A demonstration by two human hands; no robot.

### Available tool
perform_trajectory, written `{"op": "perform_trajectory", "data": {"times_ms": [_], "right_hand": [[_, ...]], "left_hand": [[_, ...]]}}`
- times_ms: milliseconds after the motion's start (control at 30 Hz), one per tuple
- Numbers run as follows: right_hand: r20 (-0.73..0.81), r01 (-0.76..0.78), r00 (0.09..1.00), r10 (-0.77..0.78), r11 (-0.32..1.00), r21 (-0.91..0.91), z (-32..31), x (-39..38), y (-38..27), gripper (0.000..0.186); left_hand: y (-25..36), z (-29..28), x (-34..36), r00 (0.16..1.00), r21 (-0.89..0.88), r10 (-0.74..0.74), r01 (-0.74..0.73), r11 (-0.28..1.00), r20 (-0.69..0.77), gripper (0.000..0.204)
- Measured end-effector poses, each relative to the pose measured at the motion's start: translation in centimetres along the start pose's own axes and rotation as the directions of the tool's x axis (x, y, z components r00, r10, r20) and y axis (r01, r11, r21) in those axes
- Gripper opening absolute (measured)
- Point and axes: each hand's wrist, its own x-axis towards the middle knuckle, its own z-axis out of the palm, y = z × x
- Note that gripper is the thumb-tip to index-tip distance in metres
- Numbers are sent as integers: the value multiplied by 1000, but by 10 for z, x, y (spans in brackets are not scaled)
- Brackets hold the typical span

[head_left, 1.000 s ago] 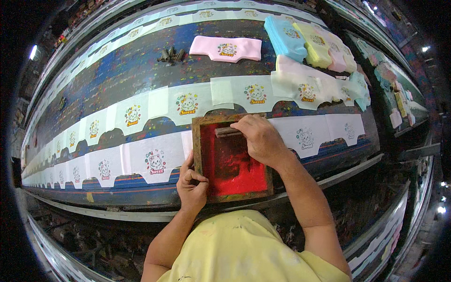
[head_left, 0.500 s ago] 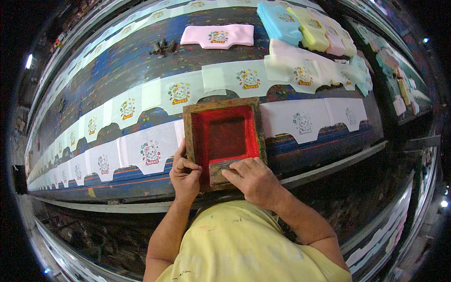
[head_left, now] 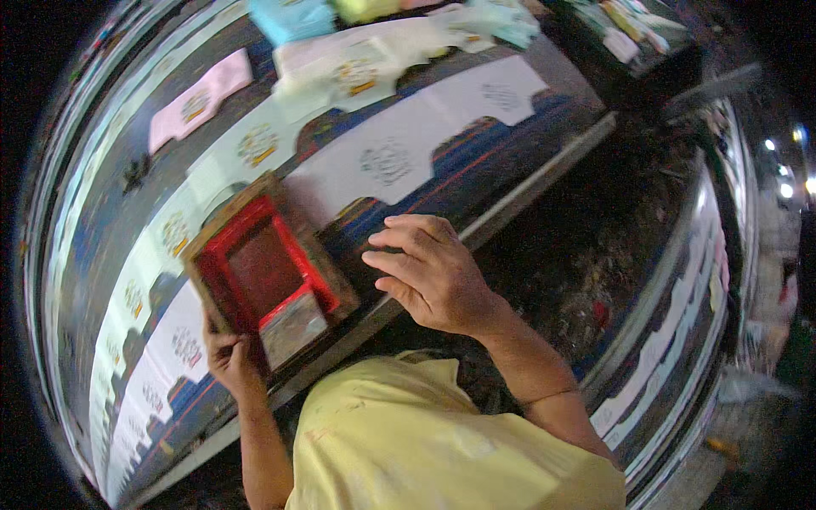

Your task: The person repeatedly rubs a small rectangular block against a red ink pad and then presses it onto a moving conveyor belt of fabric pieces to transfer a printed design. The person handles the ink pad and the fabric pieces as they move along the belt.

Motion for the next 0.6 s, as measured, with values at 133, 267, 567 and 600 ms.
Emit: {"op": "perform_trajectory", "data": {"times_ms": [133, 267, 567, 600], "right_hand": [[-163, -132, 980, 116, 987, -91, -34, -26, 7, 32], [-241, -218, 954, 180, 965, -144, -40, -62, 7, 33], [-86, -246, 968, 234, 956, -163, -18, -71, -62, 31], [-49, -226, 974, 221, 960, -164, -14, -68, -66, 32]], "left_hand": [[-1, 1, 2, 995, -78, 67, -61, 995, 73, 17], [0, 0, -1, 999, -50, 38, -37, 998, 38, 25], [3, 2, -3, 999, 53, 26, -27, 998, 27, 40], [4, 3, -4, 1000, 42, 15, -16, 999, 28, 38]]}}
